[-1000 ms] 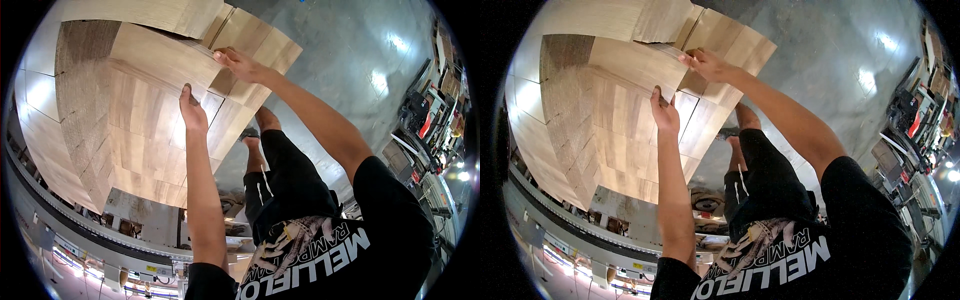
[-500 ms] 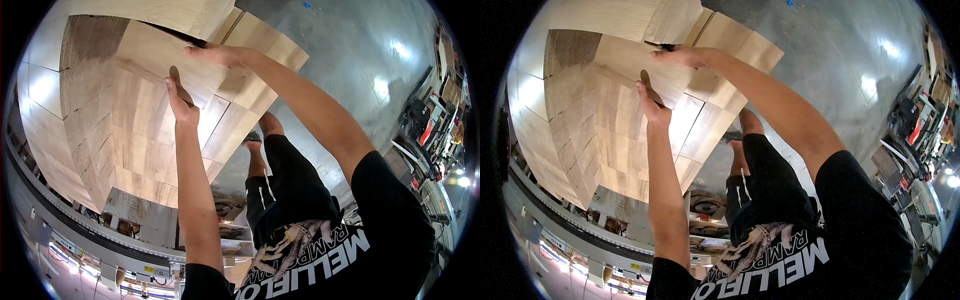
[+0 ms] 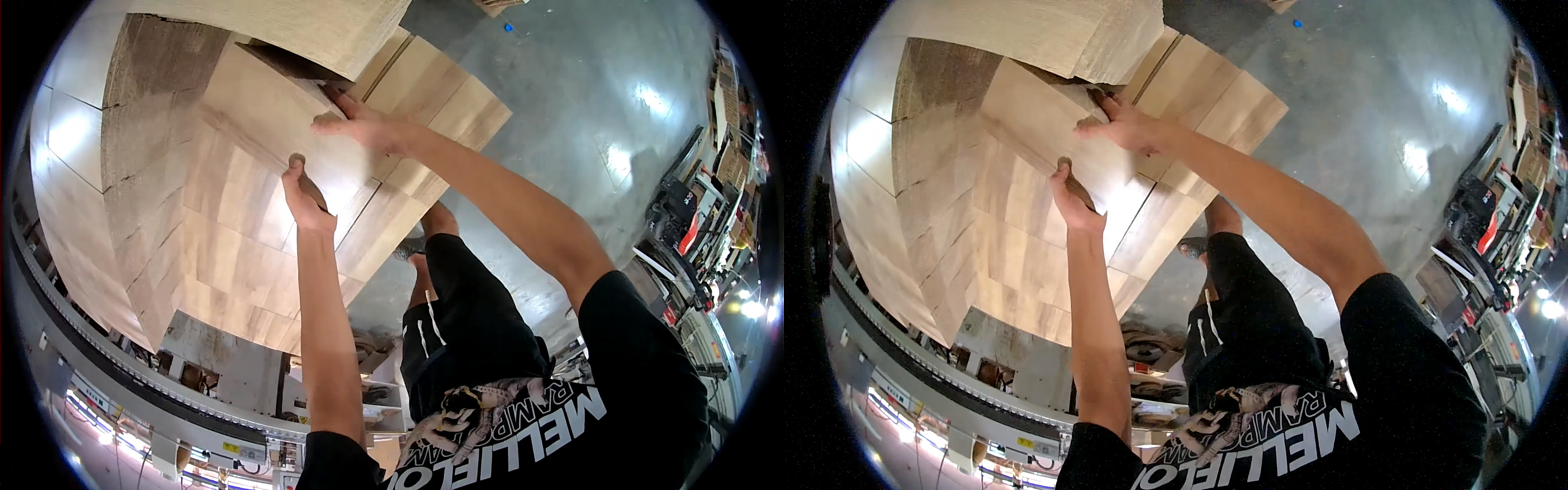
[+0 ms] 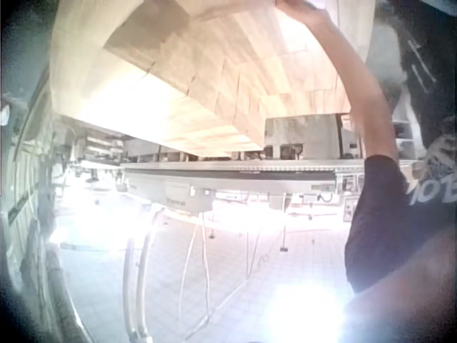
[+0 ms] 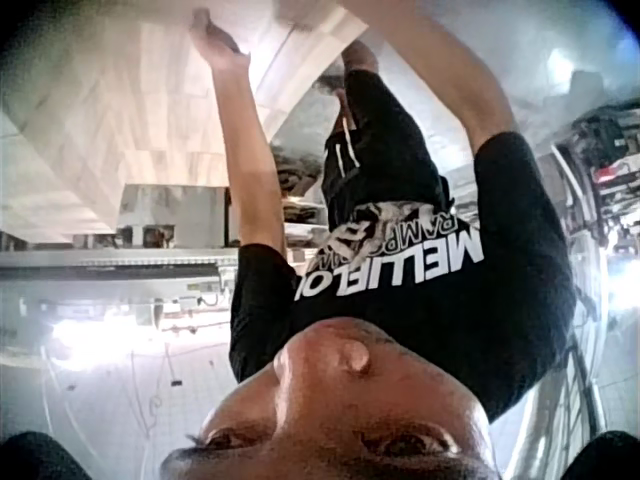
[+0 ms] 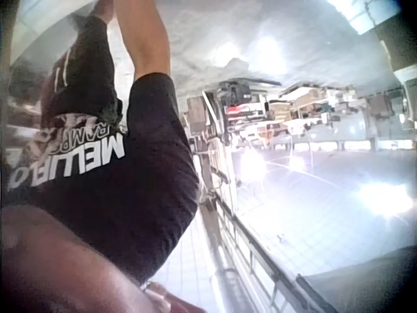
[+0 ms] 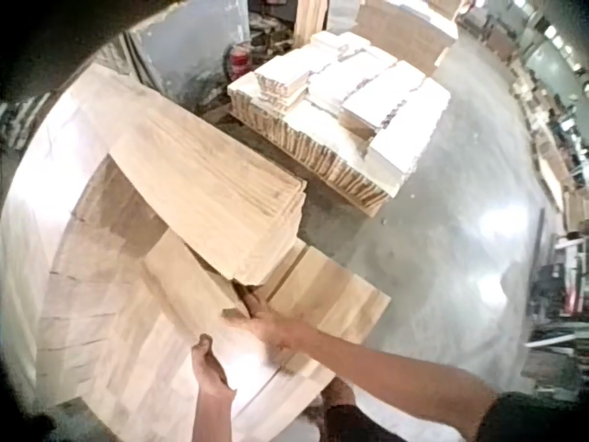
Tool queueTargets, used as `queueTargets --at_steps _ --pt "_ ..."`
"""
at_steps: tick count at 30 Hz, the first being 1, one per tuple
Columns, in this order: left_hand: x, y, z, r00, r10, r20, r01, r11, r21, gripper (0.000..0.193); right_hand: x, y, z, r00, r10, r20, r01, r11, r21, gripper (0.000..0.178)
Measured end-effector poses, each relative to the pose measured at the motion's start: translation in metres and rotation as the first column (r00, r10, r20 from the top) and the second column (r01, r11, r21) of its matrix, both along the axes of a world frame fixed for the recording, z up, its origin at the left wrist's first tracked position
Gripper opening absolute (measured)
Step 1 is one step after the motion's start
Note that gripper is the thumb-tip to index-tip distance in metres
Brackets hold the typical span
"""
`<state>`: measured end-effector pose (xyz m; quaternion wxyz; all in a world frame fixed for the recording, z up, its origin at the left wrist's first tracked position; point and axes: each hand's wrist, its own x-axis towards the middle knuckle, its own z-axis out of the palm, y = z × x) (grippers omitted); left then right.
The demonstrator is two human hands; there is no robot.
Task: The person picks up wooden panels from a stack, feeds them into an edge banding machine, and then gestures while explaining the process.
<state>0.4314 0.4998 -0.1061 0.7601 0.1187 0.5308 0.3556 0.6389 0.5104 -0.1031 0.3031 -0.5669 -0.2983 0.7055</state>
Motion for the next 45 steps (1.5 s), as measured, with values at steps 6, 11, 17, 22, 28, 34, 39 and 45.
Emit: queueTargets --at_steps 6,11,17,22,28,34,39,45 --pt "-0.012 -0.059 0.046 0.999 0.042 -0.029 -0.044 0.996 -0.078 0.024 -0.016 -0.051 0.032 0.993 0.043 0.109 -0.05 0.997 0.066 0.121" --pt "-0.048 -0.135 0.118 0.972 0.16 -0.169 -0.182 0.976 -0.12 0.024 -0.067 -0.116 0.085 0.992 0.079 0.1 -0.093 0.985 0.148 0.116" --pt "-0.12 -0.29 0.192 0.921 0.387 -0.046 -0.388 0.902 -0.191 0.083 -0.136 -0.214 0.163 0.938 0.341 -0.055 -0.329 0.93 0.162 0.102" --pt "-0.182 -0.436 0.26 0.747 0.664 -0.042 -0.665 0.747 -0.014 0.092 -0.236 -0.312 0.215 0.773 0.589 -0.235 -0.558 0.808 0.191 0.1" --pt "-0.243 -0.624 0.301 0.49 0.869 0.062 -0.871 0.486 0.074 0.094 -0.349 -0.448 0.278 0.493 0.832 -0.255 -0.792 0.55 0.266 0.099" --pt "-0.295 -0.772 0.326 0.23 0.972 -0.042 -0.948 0.234 0.216 0.079 -0.454 -0.577 0.285 0.218 0.941 -0.261 -0.923 0.285 0.258 0.092" --pt "-0.321 -0.875 0.335 -0.1 0.993 0.055 -0.968 -0.11 0.225 0.077 -0.548 -0.682 0.308 -0.074 0.993 -0.091 -0.949 -0.042 0.312 0.095" --pt "-0.372 -0.952 0.341 -0.389 0.917 0.086 -0.912 -0.396 0.107 0.069 -0.653 -0.775 0.295 -0.356 0.935 0.001 -0.863 -0.329 0.384 0.099"
